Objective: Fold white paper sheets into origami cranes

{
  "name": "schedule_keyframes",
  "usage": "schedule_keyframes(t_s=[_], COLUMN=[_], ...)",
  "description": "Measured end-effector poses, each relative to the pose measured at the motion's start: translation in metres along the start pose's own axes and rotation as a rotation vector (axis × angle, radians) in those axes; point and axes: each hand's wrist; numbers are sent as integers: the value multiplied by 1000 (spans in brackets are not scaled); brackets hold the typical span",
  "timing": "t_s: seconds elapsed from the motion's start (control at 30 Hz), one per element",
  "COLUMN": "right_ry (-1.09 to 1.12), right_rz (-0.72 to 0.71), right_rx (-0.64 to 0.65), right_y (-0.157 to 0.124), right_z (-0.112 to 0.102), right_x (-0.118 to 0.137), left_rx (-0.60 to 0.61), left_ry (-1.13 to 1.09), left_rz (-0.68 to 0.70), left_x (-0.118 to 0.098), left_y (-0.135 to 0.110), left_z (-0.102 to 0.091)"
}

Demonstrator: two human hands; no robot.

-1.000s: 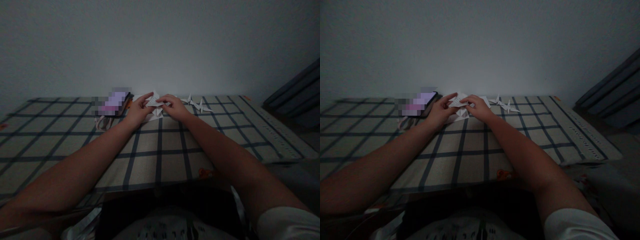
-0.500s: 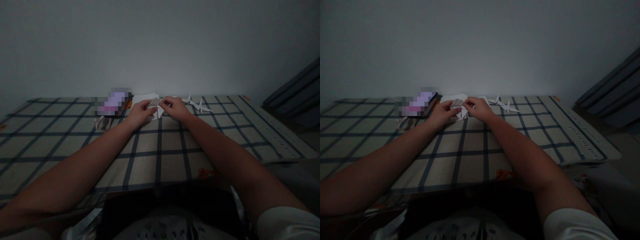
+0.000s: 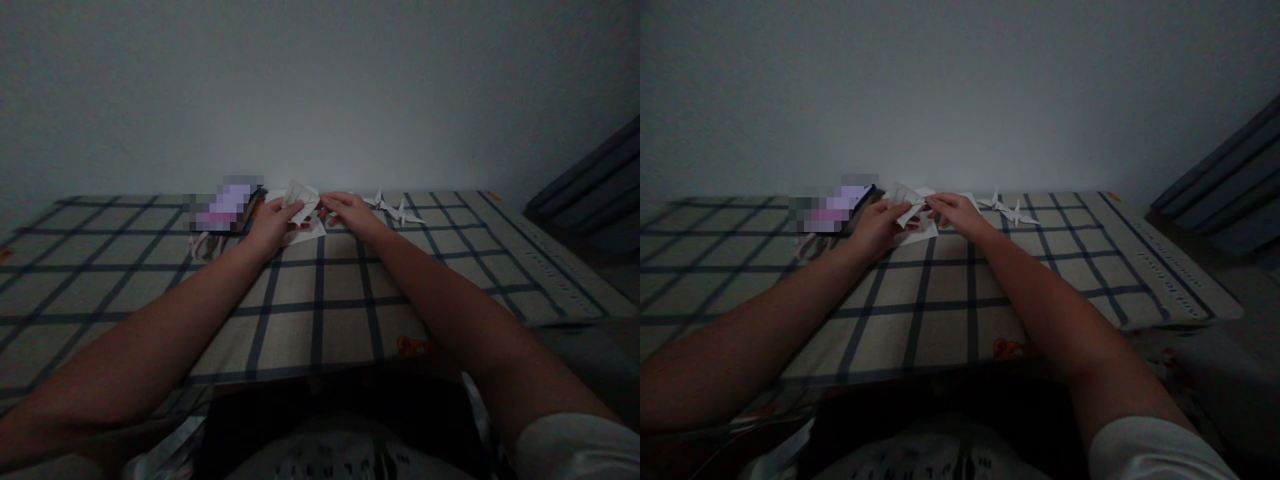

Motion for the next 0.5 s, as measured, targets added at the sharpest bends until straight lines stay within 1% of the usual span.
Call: schedule_keyframes(t_s=[0.13,0.23,0.37,0.5], right_ry=[-15,-19,76,148], right_rz=[1,12,53,64], right_rx=[-12,13,40,47], right_y=[-1,-2,-1,-1], right_z=[1,1,0,-1], right_x=[2,3,0,-2], left_rx=[21,37,38,41], left_ry=[53,61,15,-19], left_rz=[1,8,-3,3], left_x=[0,0,-1,-1], left_y=[-2,-3,-3,-3], left_z=[-1,-1,0,1])
Point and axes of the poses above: each hand's wrist, its own y-axis towards the middle knuckle, its own z-axis out of the palm, x = y × z, and after that the axes turned 4 degrees about -x, right-handed
